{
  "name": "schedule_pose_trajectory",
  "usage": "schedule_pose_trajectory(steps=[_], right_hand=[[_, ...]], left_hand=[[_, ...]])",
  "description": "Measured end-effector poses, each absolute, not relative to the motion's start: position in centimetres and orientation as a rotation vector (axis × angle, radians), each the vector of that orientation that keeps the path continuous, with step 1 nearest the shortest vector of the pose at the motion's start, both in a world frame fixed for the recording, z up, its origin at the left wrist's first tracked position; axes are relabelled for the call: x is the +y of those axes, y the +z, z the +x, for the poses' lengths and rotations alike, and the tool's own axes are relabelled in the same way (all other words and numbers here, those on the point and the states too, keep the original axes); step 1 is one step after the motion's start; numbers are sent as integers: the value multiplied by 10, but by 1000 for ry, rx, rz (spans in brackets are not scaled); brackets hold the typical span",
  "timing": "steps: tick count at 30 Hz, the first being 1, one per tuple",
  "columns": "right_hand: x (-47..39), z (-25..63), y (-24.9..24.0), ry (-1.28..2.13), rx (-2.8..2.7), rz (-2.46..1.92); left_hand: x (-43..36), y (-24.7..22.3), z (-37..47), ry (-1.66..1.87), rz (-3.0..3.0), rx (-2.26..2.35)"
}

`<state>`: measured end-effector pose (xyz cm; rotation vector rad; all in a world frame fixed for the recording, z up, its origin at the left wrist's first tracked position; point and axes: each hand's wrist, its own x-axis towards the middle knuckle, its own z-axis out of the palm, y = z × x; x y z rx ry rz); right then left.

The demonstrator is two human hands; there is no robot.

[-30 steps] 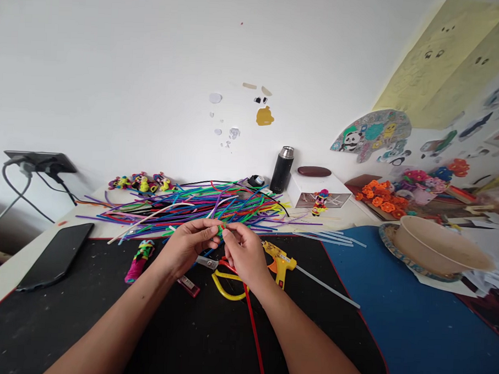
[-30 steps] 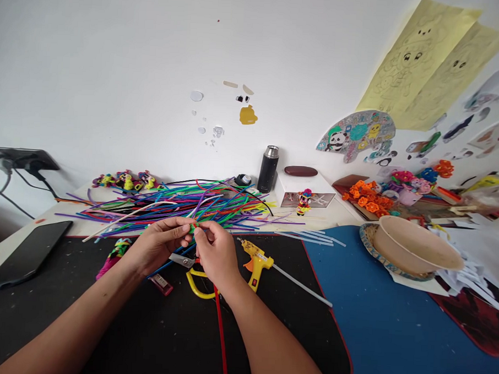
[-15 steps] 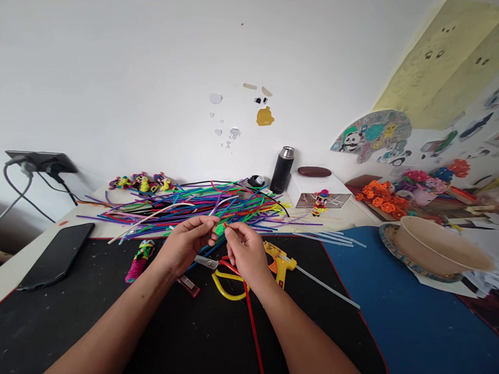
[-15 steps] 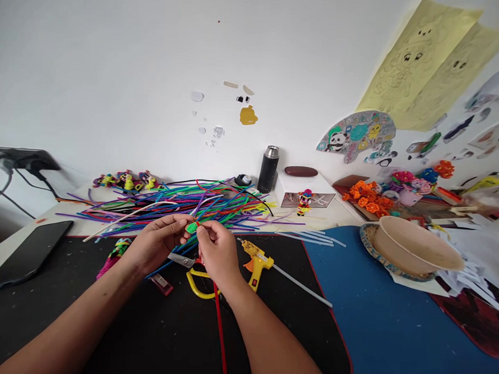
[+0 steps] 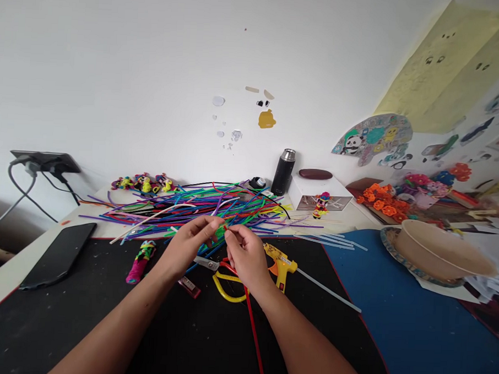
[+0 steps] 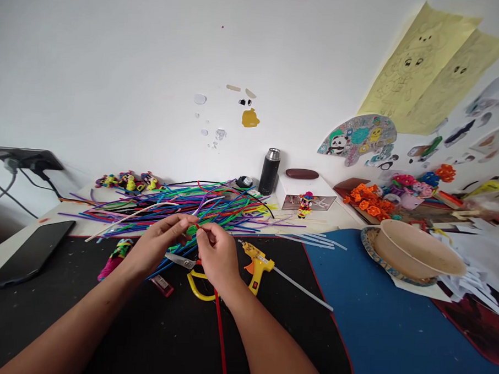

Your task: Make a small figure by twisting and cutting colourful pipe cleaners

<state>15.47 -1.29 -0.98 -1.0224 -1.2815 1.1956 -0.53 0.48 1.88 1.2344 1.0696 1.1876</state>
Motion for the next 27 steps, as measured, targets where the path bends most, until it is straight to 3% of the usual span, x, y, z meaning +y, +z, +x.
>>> schedule_pose_trajectory(steps=[27], right_hand=[[-17,153,-9,1023,-1404,-1113]], left_hand=[[2,19,-3,1064,1115,1027]])
